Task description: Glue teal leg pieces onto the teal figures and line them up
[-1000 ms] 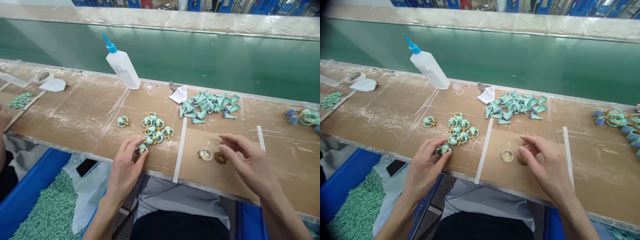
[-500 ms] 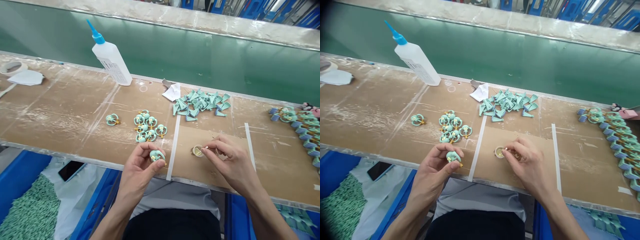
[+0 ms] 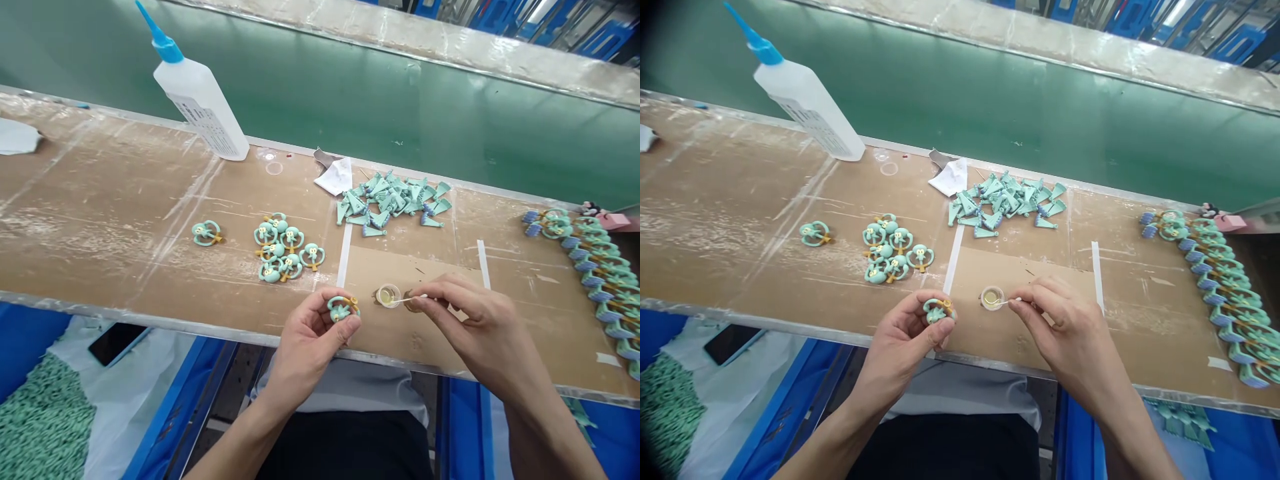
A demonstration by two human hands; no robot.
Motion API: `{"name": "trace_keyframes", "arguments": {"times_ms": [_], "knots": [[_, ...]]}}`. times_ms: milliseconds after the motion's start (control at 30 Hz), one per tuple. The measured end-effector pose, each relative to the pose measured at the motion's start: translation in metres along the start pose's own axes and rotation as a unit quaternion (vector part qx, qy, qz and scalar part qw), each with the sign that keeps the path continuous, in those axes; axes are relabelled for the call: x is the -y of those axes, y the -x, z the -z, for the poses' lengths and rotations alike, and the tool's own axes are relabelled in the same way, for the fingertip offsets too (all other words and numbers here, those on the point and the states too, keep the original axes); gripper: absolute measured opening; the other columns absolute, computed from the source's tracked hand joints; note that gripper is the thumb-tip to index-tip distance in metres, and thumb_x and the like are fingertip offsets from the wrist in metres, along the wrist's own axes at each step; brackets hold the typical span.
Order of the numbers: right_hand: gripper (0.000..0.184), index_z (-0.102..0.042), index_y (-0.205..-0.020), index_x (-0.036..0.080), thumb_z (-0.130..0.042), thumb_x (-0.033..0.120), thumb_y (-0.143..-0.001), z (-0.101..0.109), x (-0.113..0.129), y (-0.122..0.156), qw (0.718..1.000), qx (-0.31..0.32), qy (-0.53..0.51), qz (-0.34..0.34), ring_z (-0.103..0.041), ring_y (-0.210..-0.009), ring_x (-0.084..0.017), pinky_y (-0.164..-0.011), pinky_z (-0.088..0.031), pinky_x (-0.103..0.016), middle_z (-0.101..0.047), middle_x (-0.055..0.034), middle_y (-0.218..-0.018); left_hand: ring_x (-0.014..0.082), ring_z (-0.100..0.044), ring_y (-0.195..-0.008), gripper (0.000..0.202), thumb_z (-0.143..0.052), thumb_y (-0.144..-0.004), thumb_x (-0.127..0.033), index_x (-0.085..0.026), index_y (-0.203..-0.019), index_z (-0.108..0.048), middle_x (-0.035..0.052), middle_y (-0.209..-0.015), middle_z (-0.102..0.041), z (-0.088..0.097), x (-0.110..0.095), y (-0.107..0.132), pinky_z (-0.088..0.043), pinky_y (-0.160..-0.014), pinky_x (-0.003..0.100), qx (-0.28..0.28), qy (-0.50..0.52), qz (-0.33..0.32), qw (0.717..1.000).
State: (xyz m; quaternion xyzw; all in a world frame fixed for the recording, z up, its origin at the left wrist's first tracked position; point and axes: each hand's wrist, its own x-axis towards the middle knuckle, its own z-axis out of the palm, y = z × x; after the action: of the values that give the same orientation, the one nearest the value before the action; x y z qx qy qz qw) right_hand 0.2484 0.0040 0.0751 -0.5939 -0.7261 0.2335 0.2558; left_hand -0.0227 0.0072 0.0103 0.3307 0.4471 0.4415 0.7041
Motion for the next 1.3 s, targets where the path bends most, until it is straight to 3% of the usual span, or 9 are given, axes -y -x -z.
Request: {"name": "trace_keyframes", "arguments": {"times_ms": [200, 333, 567, 667, 767, 833, 967, 1300], "knots": [[0.023, -0.079, -0.123, 0.028, -0.059, 0.02, -0.128, 0.012, 0.004, -0.004, 0.994, 0.069, 0.04, 0.08, -0.076, -0.107, -0.026, -0.092, -0.056, -0.04, -0.083, -0.005, -0.118, 0.0152, -0.07, -0.074, 0.033, -0.092, -0.106, -0.049, -0.02, -0.122, -0.086, 0.0028, -0.087, -0.077, -0.002, 0.005, 0.001, -0.059, -0.069, 0.026, 0.05, 0.034, 0.015, 0.998], [0.026, -0.077, -0.131, 0.029, -0.056, 0.014, -0.126, 0.014, 0.003, -0.004, 0.986, 0.094, 0.067, 0.119, -0.073, -0.106, -0.027, -0.09, -0.055, -0.041, -0.084, -0.0055, -0.121, 0.017, -0.073, -0.078, 0.028, -0.09, -0.108, -0.046, -0.019, -0.115, -0.09, 0.0056, -0.089, -0.082, -0.008, 0.01, 0.0, -0.063, -0.075, 0.027, 0.048, 0.01, 0.008, 0.999], [0.02, -0.077, -0.129, 0.029, -0.06, 0.019, -0.127, 0.009, 0.002, -0.002, 0.99, 0.077, 0.051, 0.104, -0.075, -0.107, -0.027, -0.09, -0.055, -0.04, -0.084, -0.0052, -0.121, 0.0186, -0.078, -0.08, 0.023, -0.091, -0.106, -0.04, -0.019, -0.116, -0.094, 0.0066, -0.098, -0.083, -0.02, 0.008, -0.002, -0.066, -0.079, 0.031, 0.019, -0.049, -0.037, 0.998], [0.018, -0.08, -0.125, 0.03, -0.066, 0.019, -0.124, 0.005, 0.007, 0.004, 0.997, 0.007, 0.006, 0.072, -0.08, -0.105, -0.025, -0.09, -0.058, -0.039, -0.087, -0.004, -0.119, 0.019, -0.079, -0.083, 0.017, -0.09, -0.106, -0.034, -0.02, -0.112, -0.095, 0.0093, -0.108, -0.085, -0.023, 0.006, -0.004, -0.068, -0.081, 0.032, 0.025, -0.057, -0.06, 0.996], [0.013, -0.084, -0.119, 0.031, -0.076, 0.02, -0.119, -0.003, 0.015, 0.014, 0.993, -0.11, -0.034, 0.003, -0.079, -0.091, -0.023, -0.078, -0.056, -0.037, -0.089, -0.0019, -0.111, 0.0197, -0.08, -0.085, 0.013, -0.089, -0.106, -0.03, -0.02, -0.109, -0.097, 0.0114, -0.114, -0.085, -0.023, 0.004, -0.005, -0.068, -0.082, 0.032, 0.029, -0.069, -0.074, 0.994], [0.011, -0.085, -0.116, 0.031, -0.08, 0.023, -0.117, -0.01, 0.019, 0.02, 0.985, -0.15, -0.068, -0.044, -0.075, -0.083, -0.021, -0.071, -0.052, -0.036, -0.088, -0.0009, -0.106, 0.0192, -0.079, -0.083, 0.011, -0.09, -0.105, -0.028, -0.021, -0.108, -0.097, 0.0114, -0.112, -0.085, -0.023, 0.004, -0.005, -0.067, -0.079, 0.031, 0.031, -0.079, -0.083, 0.993], [0.007, -0.086, -0.114, 0.031, -0.081, 0.027, -0.117, -0.022, 0.023, 0.025, 0.977, -0.16, -0.117, -0.073, -0.073, -0.083, -0.021, -0.072, -0.052, -0.035, -0.086, -0.0003, -0.101, 0.0188, -0.078, -0.081, 0.008, -0.091, -0.103, -0.024, -0.022, -0.106, -0.098, 0.0109, -0.107, -0.084, -0.024, 0.005, -0.006, -0.063, -0.072, 0.029, 0.03, -0.094, -0.101, 0.99], [0.012, -0.083, -0.106, 0.029, -0.079, 0.022, -0.115, -0.025, 0.03, 0.014, 0.983, -0.135, -0.114, -0.038, -0.07, -0.076, -0.019, -0.07, -0.053, -0.033, -0.084, 0.0008, -0.094, 0.0227, -0.077, -0.088, 0.009, -0.094, -0.101, -0.029, -0.024, -0.107, -0.099, 0.0116, -0.106, -0.082, -0.023, 0.007, -0.005, -0.062, -0.072, 0.031, 0.021, -0.101, -0.096, 0.99]]}}
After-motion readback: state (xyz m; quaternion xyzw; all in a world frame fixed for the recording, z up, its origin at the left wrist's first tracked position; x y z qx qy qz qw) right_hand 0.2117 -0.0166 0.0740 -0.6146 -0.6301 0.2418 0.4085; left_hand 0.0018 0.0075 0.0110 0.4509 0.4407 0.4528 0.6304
